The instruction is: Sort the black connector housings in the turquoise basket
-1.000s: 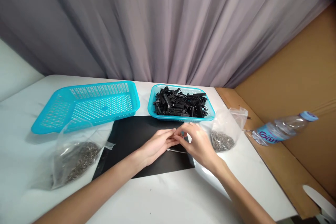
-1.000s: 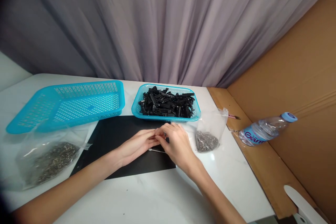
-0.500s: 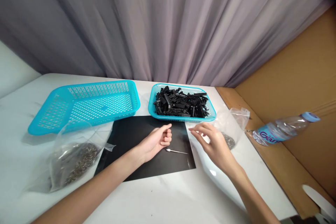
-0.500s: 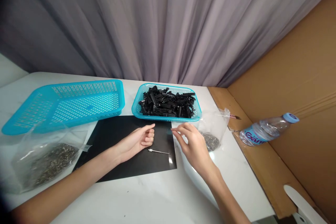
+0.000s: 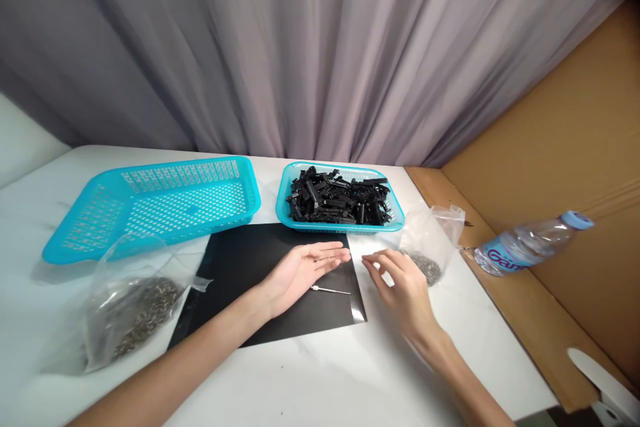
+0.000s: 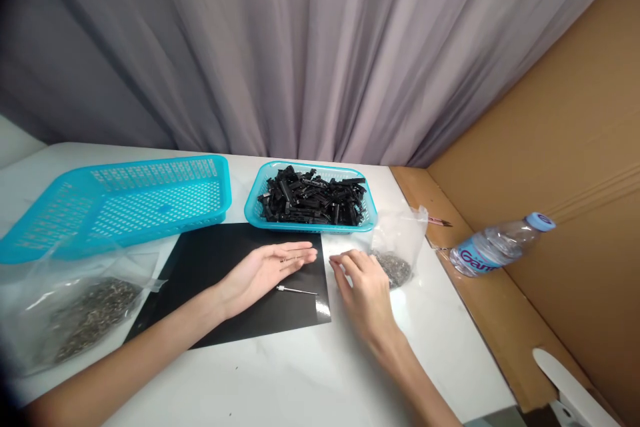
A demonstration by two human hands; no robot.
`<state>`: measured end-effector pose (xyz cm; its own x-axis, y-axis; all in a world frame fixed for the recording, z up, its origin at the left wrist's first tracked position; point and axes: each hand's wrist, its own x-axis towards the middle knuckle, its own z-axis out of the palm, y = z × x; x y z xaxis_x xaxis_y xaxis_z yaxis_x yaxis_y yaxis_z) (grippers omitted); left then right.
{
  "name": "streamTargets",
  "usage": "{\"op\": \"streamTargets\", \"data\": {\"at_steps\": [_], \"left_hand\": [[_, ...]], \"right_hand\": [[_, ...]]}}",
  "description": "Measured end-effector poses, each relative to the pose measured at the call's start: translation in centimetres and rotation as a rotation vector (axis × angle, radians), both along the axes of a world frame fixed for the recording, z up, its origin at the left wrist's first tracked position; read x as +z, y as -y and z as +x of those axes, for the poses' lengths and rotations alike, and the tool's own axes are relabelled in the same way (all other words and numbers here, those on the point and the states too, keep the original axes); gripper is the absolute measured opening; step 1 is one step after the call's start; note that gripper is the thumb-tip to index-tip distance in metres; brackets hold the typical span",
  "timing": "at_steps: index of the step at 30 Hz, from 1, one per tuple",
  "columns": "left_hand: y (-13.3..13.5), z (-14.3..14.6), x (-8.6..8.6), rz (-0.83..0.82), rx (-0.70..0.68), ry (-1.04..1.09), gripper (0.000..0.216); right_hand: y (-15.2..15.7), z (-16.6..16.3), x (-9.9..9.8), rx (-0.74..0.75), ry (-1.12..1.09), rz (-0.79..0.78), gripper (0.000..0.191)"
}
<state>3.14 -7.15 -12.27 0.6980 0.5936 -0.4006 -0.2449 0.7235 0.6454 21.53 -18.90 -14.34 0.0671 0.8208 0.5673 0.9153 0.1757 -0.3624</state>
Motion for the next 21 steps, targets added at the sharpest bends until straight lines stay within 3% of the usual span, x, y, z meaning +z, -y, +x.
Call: {"op": "streamTargets", "data": {"at_steps": [5, 9, 12, 16, 19, 21], "left_hand": [[0.4, 0.1, -0.8, -0.048, 0.002, 0.06, 0.037], [0.5, 0.1, -1.3, 0.063, 0.034, 0.056, 0.022], [0.6, 0.2, -1.1, 0.112, 0.047, 0.052, 0.03], [0.4, 0.3, -0.8, 0.024, 0.128, 0.037, 0.037], [0.2, 0.2, -0.7, -0.051, 0.156, 0.029, 0.044], [0.0, 0.0, -0.7, -0.048, 0.131, 0.013, 0.044]], "right_hand": [[-2.6, -3.0, 2.4, 0.161, -0.034, -0.004, 0.019], [-3.9, -4.4, 2.4, 0.188, -0.027, -0.091, 0.013], [-4.4, -4.7, 2.3, 0.169, -0.077, -0.132, 0.013], [-4.7, -4.6, 3.1, 0.219, -0.219, -0.149, 0.005], [-4.3, -3.2, 3.5, 0.243, -0.371, -0.09, 0.014], [-3.6, -1.5, 3.0, 0.182, -0.377, -0.067, 0.019]]}}
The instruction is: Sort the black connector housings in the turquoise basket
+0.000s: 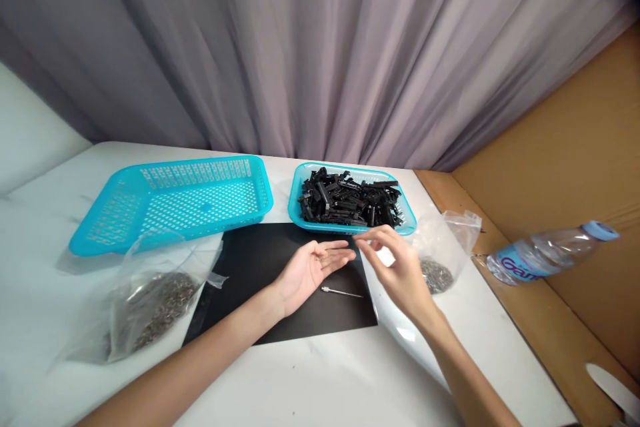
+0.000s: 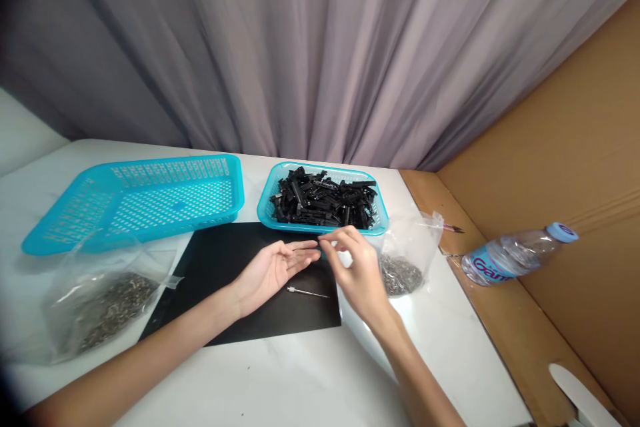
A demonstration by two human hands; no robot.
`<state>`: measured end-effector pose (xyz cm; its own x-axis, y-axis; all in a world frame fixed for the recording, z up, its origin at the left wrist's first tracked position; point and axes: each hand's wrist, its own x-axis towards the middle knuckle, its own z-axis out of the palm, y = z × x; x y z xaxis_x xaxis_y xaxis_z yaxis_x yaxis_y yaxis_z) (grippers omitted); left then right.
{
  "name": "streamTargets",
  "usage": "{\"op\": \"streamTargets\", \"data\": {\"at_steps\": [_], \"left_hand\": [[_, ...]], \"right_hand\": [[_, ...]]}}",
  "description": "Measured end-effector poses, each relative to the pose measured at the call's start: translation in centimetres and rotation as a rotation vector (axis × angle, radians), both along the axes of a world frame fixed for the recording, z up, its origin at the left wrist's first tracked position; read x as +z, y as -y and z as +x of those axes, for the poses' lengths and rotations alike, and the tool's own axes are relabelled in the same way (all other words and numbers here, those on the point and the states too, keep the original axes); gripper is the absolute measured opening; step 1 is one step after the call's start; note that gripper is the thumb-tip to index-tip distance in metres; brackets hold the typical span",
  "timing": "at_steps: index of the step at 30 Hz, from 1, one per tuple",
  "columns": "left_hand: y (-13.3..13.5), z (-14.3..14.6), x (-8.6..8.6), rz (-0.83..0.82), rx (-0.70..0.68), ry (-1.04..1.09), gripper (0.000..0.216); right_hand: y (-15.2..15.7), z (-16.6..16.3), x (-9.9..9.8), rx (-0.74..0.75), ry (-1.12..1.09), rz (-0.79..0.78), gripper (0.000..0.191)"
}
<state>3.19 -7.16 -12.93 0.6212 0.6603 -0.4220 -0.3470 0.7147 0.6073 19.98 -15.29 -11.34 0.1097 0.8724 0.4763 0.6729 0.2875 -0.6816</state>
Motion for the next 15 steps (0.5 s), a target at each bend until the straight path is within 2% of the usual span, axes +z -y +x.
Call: {"op": "streamTargets", "data": {"at_steps": [5, 10, 15], "left_hand": [[-0.1, -0.3, -0.1, 0.13, -0.054, -0.013, 0.023], [0.0, -0.3, -0.5, 0.178, -0.041, -0.026, 0.023], [0.1, -0.3, -0.5, 0.131, -0.03, -0.038, 0.033]], "right_hand": [[2.5, 3.6, -3.4, -0.137, 0.298, -0.135, 0.032], [3.2, 3.6, -5.3, -0.124, 0.662, -0.158, 0.041], [2.3, 3.4, -5.7, -0.192, 0.648, -0.085, 0.027]]}}
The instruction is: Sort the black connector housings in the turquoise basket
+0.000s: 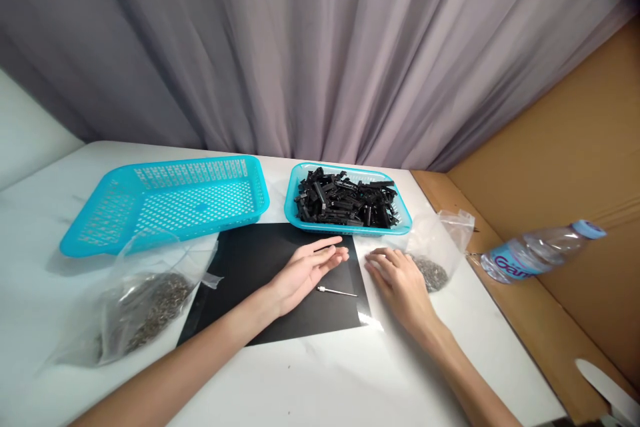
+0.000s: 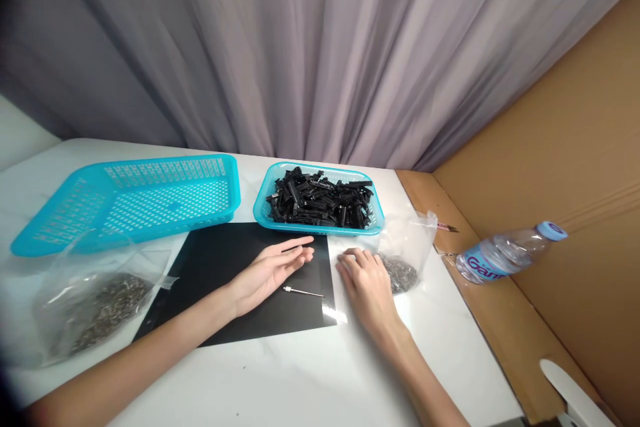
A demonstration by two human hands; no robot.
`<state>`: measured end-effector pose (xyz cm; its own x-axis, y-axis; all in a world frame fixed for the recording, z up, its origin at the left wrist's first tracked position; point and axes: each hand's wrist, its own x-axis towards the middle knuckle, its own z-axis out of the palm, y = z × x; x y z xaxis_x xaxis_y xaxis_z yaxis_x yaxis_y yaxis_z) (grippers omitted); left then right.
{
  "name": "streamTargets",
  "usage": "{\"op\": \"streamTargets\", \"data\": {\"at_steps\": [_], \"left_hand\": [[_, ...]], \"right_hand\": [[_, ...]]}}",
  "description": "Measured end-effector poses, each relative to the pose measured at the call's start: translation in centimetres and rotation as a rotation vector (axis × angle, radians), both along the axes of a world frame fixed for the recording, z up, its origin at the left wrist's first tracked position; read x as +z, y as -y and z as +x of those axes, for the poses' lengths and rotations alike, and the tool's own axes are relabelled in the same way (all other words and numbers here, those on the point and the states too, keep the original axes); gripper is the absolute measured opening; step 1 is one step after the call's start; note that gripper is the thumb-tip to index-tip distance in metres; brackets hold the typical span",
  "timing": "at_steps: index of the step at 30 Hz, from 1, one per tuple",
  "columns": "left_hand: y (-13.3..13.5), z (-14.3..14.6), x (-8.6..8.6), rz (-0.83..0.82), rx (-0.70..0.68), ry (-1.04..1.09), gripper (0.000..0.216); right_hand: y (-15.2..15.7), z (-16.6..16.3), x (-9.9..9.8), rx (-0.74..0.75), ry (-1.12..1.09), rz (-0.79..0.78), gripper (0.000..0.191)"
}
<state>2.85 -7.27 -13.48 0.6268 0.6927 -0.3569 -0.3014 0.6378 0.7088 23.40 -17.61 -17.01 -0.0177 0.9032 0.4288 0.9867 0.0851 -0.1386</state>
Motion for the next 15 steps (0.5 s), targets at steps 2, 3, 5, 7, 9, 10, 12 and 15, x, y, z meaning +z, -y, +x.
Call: {"op": "streamTargets", "data": {"at_steps": [2, 3, 5, 7, 9, 10, 12, 15], "left_hand": [[-0.1, 0.0, 0.0, -0.027, -0.012, 0.033, 0.035], [-0.1, 0.0, 0.0, -0.043, -0.018, 0.049, 0.037], [-0.2, 0.0, 0.1, -0.073, -0.028, 0.073, 0.039], [-0.2, 0.0, 0.0, -0.082, -0.028, 0.079, 0.04], [-0.2, 0.1, -0.4, -0.052, -0.024, 0.059, 0.036], [-0.2, 0.1, -0.6, -0.023, -0.02, 0.048, 0.031], [-0.1, 0.2, -1.2, 0.042, -0.016, 0.057, 0.027], [-0.1, 0.3, -1.8, 0.099, 0.012, 0.147, 0.025]], "right_hand": [[-0.4, 0.1, 0.2, -0.019, -0.056, 0.042, 0.026], [-0.5, 0.1, 0.4, -0.017, -0.093, 0.063, 0.025], [-0.7, -0.3, 1.2, 0.021, -0.199, 0.111, 0.019], [-0.8, -1.3, 2.4, 0.094, -0.312, 0.164, 0.013], [-1.1, -2.7, 3.8, 0.175, -0.375, 0.195, 0.011], [-1.3, -3.5, 4.4, 0.213, -0.381, 0.195, 0.012], [-1.9, -4.9, 5.5, 0.273, -0.362, 0.161, 0.013], [-3.1, -6.3, 6.6, 0.305, -0.321, 0.065, 0.014]]}}
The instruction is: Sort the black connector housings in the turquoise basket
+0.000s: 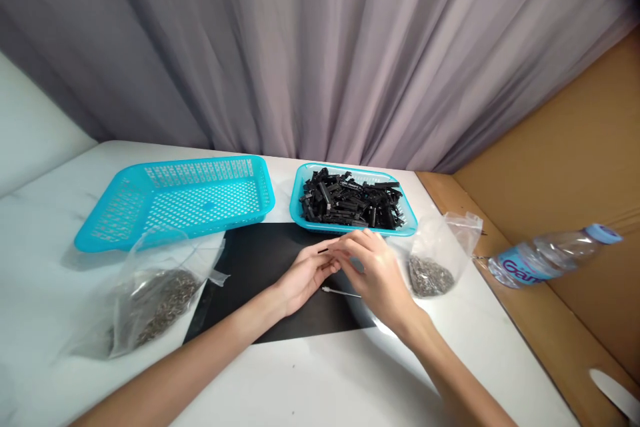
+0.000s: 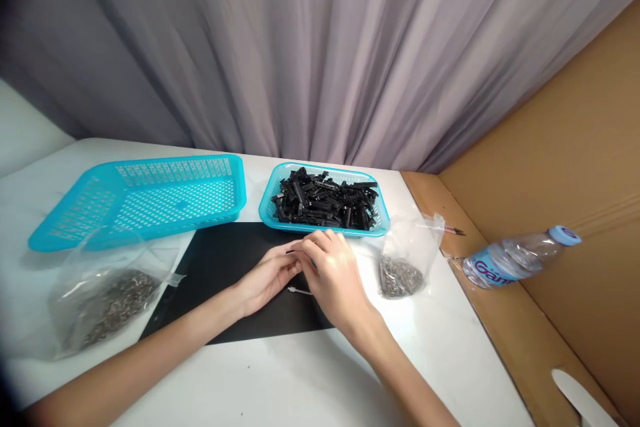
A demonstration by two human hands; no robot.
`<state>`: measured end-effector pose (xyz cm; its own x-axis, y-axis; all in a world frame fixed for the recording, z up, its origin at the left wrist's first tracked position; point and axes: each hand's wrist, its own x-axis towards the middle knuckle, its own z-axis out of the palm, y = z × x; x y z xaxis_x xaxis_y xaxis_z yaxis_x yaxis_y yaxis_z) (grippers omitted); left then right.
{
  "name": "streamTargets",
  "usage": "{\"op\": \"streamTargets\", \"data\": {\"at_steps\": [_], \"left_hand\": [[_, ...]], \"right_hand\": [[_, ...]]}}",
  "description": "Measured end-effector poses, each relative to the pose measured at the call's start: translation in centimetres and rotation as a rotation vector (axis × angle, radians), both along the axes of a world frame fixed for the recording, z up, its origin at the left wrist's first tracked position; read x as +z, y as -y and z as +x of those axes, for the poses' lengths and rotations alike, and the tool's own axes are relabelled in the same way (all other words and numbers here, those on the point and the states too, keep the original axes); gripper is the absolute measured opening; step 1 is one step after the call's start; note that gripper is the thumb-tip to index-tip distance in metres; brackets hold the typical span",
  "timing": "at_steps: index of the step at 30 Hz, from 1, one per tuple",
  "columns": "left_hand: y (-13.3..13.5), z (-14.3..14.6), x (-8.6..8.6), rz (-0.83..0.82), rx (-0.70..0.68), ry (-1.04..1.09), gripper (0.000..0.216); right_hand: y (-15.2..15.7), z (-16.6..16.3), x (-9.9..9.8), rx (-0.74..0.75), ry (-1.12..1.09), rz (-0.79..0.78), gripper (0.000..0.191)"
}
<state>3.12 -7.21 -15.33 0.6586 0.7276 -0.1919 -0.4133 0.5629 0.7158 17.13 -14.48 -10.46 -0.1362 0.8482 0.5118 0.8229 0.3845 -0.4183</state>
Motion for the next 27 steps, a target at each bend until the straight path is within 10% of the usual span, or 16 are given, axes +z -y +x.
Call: {"op": "streamTargets", "data": {"at_steps": [9, 18, 23, 27], "left_hand": [[-0.1, -0.2, 0.6, -0.265, 0.042, 0.073, 0.044], [-0.2, -0.1, 0.2, -0.068, 0.026, 0.044, 0.022], [-0.3, -0.5, 1.2, -0.148, -0.007, -0.049, 0.035], [-0.1, -0.8, 2.3, -0.181, -0.052, -0.056, 0.043]], "right_hand": [[-1.1, 0.1, 0.5, 0.057, 0.02, -0.194, 0.017], [-1.0, 0.9, 0.3, 0.015, -0.115, -0.108, 0.013], [1.0, 7.1, 3.1, -0.349, 0.111, 0.256, 0.019], [2.9, 14.8, 4.1, -0.622, 0.258, 0.138, 0.04]]}}
